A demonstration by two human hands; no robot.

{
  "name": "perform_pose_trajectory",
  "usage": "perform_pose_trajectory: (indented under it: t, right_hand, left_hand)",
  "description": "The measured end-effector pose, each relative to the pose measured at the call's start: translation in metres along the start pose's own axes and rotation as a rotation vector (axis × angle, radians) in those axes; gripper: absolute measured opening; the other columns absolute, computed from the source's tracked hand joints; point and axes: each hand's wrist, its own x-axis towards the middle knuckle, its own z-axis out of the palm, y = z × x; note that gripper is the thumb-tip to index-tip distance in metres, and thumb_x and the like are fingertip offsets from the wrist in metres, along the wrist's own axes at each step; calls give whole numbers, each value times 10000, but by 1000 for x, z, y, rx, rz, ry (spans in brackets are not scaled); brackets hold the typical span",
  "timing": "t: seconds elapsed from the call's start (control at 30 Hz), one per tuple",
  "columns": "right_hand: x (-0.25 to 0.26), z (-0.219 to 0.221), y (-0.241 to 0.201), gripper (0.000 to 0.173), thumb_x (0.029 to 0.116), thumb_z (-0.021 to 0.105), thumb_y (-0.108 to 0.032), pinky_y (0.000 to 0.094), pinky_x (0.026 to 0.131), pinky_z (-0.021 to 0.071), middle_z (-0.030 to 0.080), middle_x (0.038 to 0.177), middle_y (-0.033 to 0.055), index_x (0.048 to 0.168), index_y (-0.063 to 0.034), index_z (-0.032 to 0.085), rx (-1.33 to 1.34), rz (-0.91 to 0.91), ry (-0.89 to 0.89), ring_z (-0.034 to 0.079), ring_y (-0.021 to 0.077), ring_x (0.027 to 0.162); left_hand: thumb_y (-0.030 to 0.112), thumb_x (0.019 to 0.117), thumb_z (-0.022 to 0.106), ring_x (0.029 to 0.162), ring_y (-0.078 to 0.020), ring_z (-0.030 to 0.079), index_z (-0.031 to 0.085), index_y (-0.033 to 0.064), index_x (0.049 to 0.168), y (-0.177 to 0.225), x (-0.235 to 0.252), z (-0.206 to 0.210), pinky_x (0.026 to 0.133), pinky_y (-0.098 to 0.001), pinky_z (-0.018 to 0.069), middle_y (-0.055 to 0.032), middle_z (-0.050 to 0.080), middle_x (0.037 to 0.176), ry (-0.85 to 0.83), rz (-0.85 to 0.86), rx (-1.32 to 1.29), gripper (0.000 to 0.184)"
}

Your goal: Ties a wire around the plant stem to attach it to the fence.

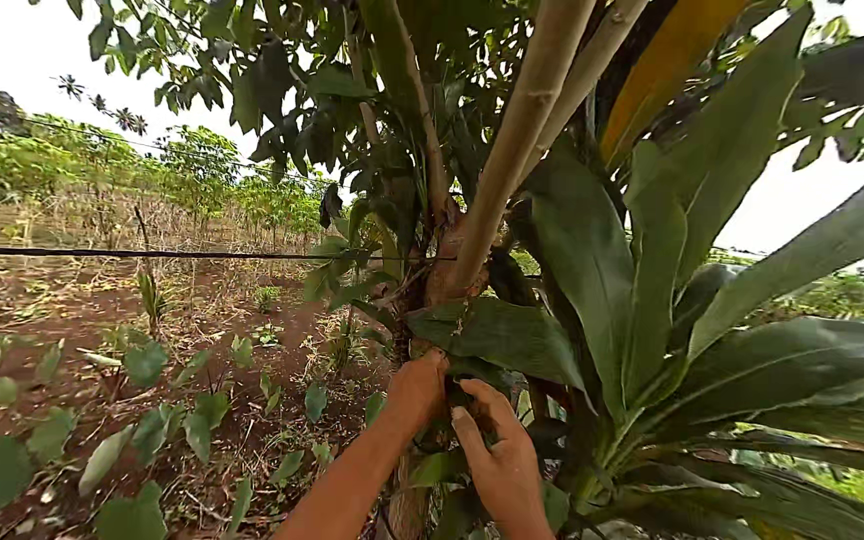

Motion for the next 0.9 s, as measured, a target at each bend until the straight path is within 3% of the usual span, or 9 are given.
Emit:
perform_pose_trajectory:
  t: [0.07, 0.13, 0.3, 0.37, 0.5, 0.57, 0.67, 0.8, 0.9]
  right_hand:
    - [31, -13, -13, 255, 935, 530, -67, 162, 813, 551, 694, 1091, 76, 1092, 57, 689, 146, -186, 120, 649, 3, 910]
    - [72, -19, -21, 244, 976, 466, -37, 172, 811, 569, 694, 1039, 4, 1085, 54, 665, 242, -207, 159, 660, -15, 921]
    - [152, -13, -17, 419, 1070, 506, -120, 377, 934, 530, 588, 1324, 235, 1445, 56, 446, 114, 327, -106, 640, 238, 1106]
    - [160, -4, -3, 457, 1082, 487, -146, 391, 905, 544, 628, 1247, 242, 1480, 48, 376, 42, 362, -174, 673, 251, 1036]
    - [163, -8, 26, 410, 1126, 374, -222, 371, 855, 550, 704, 1017, 181, 1192, 107, 610, -23, 269, -106, 691, 203, 896]
    - [172, -15, 28, 377, 1111, 395, -186, 352, 865, 538, 688, 1065, 191, 1223, 114, 596, 12, 120, 7, 672, 189, 933]
    - [203, -16, 20, 489, 1128, 232, -214, 277, 879, 539, 666, 1102, 149, 1244, 107, 583, 231, 3, -9, 655, 105, 971]
    - [243, -13, 1, 557, 1138, 159, -304, 337, 861, 544, 653, 1094, 128, 1313, 63, 540, 412, 187, -178, 649, 138, 954]
    - [266, -13, -11, 465, 1141, 233, -291, 352, 813, 549, 652, 1049, 104, 1279, 20, 550, 403, 322, -280, 650, 156, 908]
  left_hand:
    - [295, 1136, 310, 1142, -423, 659, 544, 39, 1391, 2, -3, 4, 952, -624, 503, -247, 674, 1206, 22, -2, 47, 430]
    - [297, 1132, 330, 1122, -419, 672, 555, 54, 1386, 6, -6, 8, 936, -618, 517, -238, 686, 1188, 42, -13, 51, 417]
    - [285, 1131, 342, 1106, -418, 671, 561, 20, 1376, 1, -9, 3, 956, -602, 508, -251, 681, 1172, 80, 26, -24, 422]
    - [270, 1131, 347, 1105, -406, 661, 563, 4, 1367, 1, -13, -6, 972, -588, 495, -250, 672, 1171, 74, 51, -57, 416]
    - [287, 1133, 343, 1138, -408, 656, 565, 23, 1380, 0, -13, -25, 983, -599, 488, -246, 674, 1195, 58, 36, 12, 424]
    - [289, 1132, 339, 1114, -418, 661, 568, 26, 1362, -5, -10, -36, 958, -613, 493, -247, 678, 1164, 63, 44, 88, 418]
    - [313, 1133, 333, 1104, -429, 662, 567, 37, 1364, -11, -3, -61, 943, -631, 493, -249, 677, 1160, 74, 67, 204, 429]
    - [317, 1133, 330, 1154, -449, 645, 564, 49, 1372, 1, 16, -115, 948, -660, 482, -253, 668, 1210, 143, 31, 458, 429]
    - [279, 1125, 360, 1191, -469, 624, 593, 41, 1358, 16, 42, -142, 961, -676, 463, -264, 657, 1256, 249, 51, 548, 406]
